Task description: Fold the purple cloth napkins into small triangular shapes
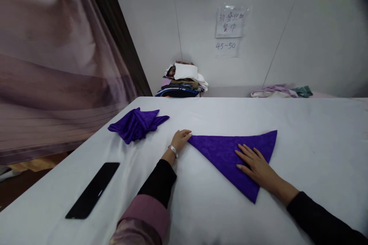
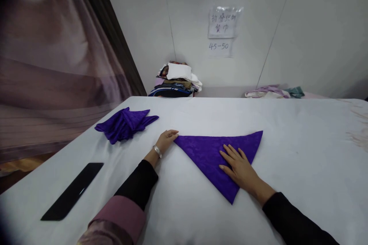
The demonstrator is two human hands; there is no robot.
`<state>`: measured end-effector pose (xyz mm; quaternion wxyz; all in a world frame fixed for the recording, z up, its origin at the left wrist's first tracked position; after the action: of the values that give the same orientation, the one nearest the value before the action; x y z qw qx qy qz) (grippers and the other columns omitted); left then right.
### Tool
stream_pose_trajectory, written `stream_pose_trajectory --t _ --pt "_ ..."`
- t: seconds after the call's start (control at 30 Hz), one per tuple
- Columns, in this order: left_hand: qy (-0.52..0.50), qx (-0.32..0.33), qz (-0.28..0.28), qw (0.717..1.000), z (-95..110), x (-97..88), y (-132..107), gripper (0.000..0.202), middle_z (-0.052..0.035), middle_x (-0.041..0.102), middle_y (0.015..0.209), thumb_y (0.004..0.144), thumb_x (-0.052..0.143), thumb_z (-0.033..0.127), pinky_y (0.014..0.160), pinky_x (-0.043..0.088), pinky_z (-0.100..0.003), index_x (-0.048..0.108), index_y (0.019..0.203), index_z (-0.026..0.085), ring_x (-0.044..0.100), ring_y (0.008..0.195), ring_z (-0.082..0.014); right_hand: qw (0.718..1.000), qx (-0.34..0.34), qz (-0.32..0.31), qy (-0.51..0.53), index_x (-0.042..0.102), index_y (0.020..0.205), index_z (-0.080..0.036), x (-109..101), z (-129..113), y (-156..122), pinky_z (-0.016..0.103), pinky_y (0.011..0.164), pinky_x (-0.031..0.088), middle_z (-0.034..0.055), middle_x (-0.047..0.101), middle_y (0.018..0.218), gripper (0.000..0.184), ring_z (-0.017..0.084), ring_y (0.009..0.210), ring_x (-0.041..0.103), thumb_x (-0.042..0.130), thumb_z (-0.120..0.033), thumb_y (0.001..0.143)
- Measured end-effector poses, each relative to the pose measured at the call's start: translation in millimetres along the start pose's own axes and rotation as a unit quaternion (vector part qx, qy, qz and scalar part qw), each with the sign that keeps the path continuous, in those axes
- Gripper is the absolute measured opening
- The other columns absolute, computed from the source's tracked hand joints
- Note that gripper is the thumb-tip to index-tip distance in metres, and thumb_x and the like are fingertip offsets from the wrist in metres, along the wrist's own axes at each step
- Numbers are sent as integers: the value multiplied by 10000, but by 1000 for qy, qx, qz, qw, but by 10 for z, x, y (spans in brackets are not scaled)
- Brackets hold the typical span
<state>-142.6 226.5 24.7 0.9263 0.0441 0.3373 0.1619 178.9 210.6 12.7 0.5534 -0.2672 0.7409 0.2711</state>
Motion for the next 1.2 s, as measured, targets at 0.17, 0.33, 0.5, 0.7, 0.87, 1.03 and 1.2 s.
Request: stream_pose_trajectory --t 0.17,0.33,0.5,0.7,0.87,1.03,1.2 --pt "26 6 -9 1000 22 7 9 240 35 689 707 761 524 397 1063 207 -450 666 872 239 636 738 -176 1000 5 -9 13 360 1377 -273 -22 -11 15 531 1072 138 75 263 1471 570 269 1351 206 329 -568 890" --pt "62 19 -2 998 55 -13 37 279 11 706 782 758 506 404 1061 214 -445 661 910 228 639 787 -190 999 15 -32 18 352 1383 -253 -48 -30 25 503 1082 131 74 243 1480 598 256 1361 174 303 -587 889" --pt "121 22 27 992 86 -50 46 254 -19 705 848 732 526 375 1006 304 -426 670 892 239 618 885 -226 999 19 -41 22 331 1393 -250 -60 -43 24 499 1084 113 77 224 1486 613 251 1366 154 290 -597 889" --pt "192 32 53 979 195 -121 -5 234 -39 681 778 737 523 295 1004 271 -491 667 909 225 601 885 -259 998 20 -41 32 332 1393 -249 -87 -55 24 500 1083 106 82 223 1485 616 253 1365 155 293 -598 887" --pt "234 127 60 962 618 26 -166 326 -110 639 1110 823 460 327 1041 220 -499 612 1074 186 493 1146 -289 998 22 -49 41 333 1394 -234 -123 -83 31 494 1086 97 90 220 1485 627 253 1368 144 294 -599 886" --pt "242 254 -101 931 1048 736 -508 473 -73 436 1385 868 417 458 1074 181 -501 465 1283 237 305 1316 -258 997 26 -46 47 331 1395 -233 -154 -93 42 498 1085 93 94 221 1485 634 253 1369 135 315 -602 879" --pt "283 239 -187 910 988 1091 -661 617 -93 317 1448 853 380 558 1065 170 -548 363 1366 215 235 1345 -280 997 28 -44 55 344 1389 -219 -173 -92 42 488 1090 80 100 227 1484 637 251 1369 133 326 -598 878"
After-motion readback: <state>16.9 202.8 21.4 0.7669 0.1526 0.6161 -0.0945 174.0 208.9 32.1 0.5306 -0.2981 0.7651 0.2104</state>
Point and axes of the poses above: each hand's wrist, its own y-axis towards the middle knuckle, its own x-axis out of the palm, z = x × y, the point moved 9 cm from there along y, towards the middle knuckle
